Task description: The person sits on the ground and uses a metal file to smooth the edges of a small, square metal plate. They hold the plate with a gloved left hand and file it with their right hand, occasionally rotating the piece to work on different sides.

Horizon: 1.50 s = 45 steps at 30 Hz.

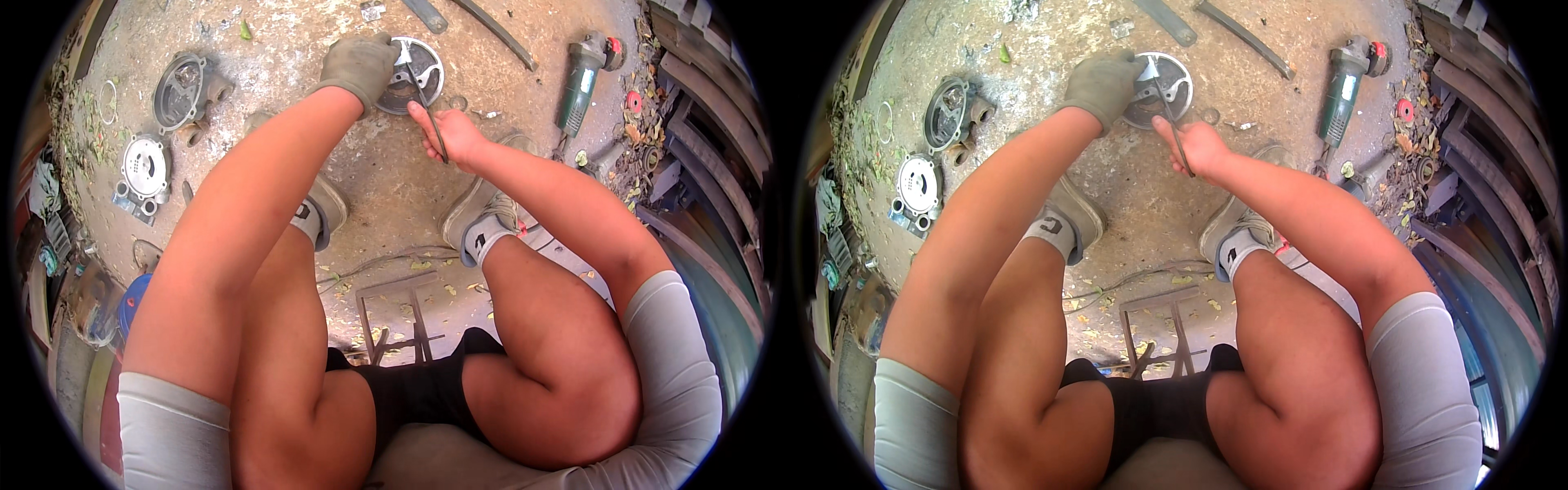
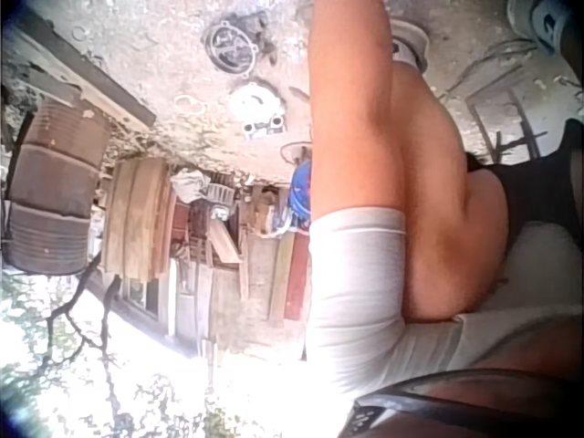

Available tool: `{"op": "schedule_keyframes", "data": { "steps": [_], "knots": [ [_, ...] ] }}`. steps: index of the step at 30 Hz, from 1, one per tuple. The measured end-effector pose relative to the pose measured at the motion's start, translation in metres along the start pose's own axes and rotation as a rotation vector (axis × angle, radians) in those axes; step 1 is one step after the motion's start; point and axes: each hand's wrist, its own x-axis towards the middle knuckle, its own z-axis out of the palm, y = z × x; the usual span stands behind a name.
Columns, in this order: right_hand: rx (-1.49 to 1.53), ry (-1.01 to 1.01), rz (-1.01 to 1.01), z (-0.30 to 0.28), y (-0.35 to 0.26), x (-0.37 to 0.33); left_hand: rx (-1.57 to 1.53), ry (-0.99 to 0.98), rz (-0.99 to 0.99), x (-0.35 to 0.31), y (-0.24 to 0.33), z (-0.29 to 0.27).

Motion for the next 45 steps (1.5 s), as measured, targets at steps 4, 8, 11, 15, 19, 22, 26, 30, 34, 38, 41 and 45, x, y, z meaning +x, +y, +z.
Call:
{"op": "schedule_keyframes", "data": {
  "steps": [4, 8, 11, 15, 19, 22, 26, 30, 34, 38, 41, 45],
  "knots": [
    [0.008, 0.010, 0.000, 0.000, 0.001, -0.001, 0.030, 0.005, 0.033, -0.001, -0.001, -0.001],
    [0.005, 0.008, 0.008, -0.002, 0.005, 0.002, 0.022, -0.002, 0.009, 0.000, 0.000, -0.001],
    [-0.013, -0.004, 0.011, -0.003, 0.009, 0.006, -0.002, -0.011, 0.004, 0.002, -0.001, 0.001],
    [-0.030, -0.039, 0.032, -0.003, 0.012, 0.005, -0.011, -0.016, 0.019, 0.005, -0.004, 0.005],
    [-0.023, -0.088, 0.019, 0.001, 0.011, 0.004, -0.052, 0.021, 0.058, 0.006, -0.011, 0.006],
    [-0.032, -0.096, 0.027, 0.001, 0.004, 0.003, -0.057, -0.004, 0.058, 0.007, -0.011, 0.004],
    [-0.022, -0.107, 0.020, 0.002, -0.005, 0.001, -0.068, 0.003, 0.045, 0.006, -0.009, 0.001],
    [-0.011, -0.111, 0.031, 0.003, -0.008, 0.004, -0.074, -0.003, 0.046, 0.005, -0.009, -0.002],
    [-0.017, -0.121, 0.044, 0.002, -0.008, 0.006, -0.056, -0.078, 0.029, 0.005, -0.005, -0.011],
    [-0.001, -0.116, 0.040, 0.002, -0.009, 0.005, -0.048, -0.066, 0.040, 0.004, -0.007, -0.009],
    [0.043, -0.105, 0.023, 0.003, -0.006, 0.006, -0.059, -0.014, 0.043, 0.004, -0.008, -0.003],
    [0.021, -0.106, 0.026, 0.002, -0.006, 0.008, -0.060, -0.022, 0.031, 0.004, -0.007, -0.003]
  ]
}}
